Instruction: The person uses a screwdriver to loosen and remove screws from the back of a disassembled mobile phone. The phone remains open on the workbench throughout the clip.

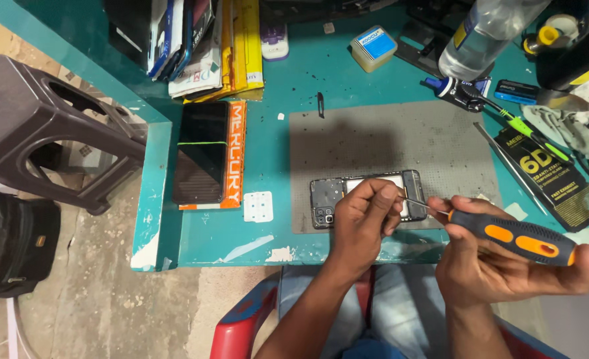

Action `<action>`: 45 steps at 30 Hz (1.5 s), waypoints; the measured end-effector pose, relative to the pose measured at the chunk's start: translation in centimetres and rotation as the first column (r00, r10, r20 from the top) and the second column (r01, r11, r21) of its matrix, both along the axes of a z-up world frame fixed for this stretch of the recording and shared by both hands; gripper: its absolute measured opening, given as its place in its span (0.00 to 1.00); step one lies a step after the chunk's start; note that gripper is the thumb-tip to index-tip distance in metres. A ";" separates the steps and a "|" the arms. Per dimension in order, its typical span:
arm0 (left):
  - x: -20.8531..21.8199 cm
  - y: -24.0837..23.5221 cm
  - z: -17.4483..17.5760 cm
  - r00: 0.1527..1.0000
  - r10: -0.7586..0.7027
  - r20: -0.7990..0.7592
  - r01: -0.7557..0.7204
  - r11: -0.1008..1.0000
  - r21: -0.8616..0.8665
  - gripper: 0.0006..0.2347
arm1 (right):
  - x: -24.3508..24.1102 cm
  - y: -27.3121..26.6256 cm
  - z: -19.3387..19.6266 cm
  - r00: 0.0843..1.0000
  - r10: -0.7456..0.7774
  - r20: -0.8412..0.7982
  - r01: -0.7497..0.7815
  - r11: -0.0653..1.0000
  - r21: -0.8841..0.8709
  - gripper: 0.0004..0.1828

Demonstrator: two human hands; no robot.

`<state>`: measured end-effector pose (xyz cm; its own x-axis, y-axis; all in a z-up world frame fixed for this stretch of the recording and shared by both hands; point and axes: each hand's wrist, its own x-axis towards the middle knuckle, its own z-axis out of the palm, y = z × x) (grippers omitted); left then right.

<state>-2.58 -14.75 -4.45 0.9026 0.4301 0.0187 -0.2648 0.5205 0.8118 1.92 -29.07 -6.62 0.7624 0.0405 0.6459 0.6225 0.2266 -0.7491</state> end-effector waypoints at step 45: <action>0.1 -0.2 2.4 0.982 0.188 0.005 -0.141 0.719 0.681 0.08 | 3.1 -0.3 8.3 0.987 0.157 0.012 -0.148 0.947 -0.284 0.47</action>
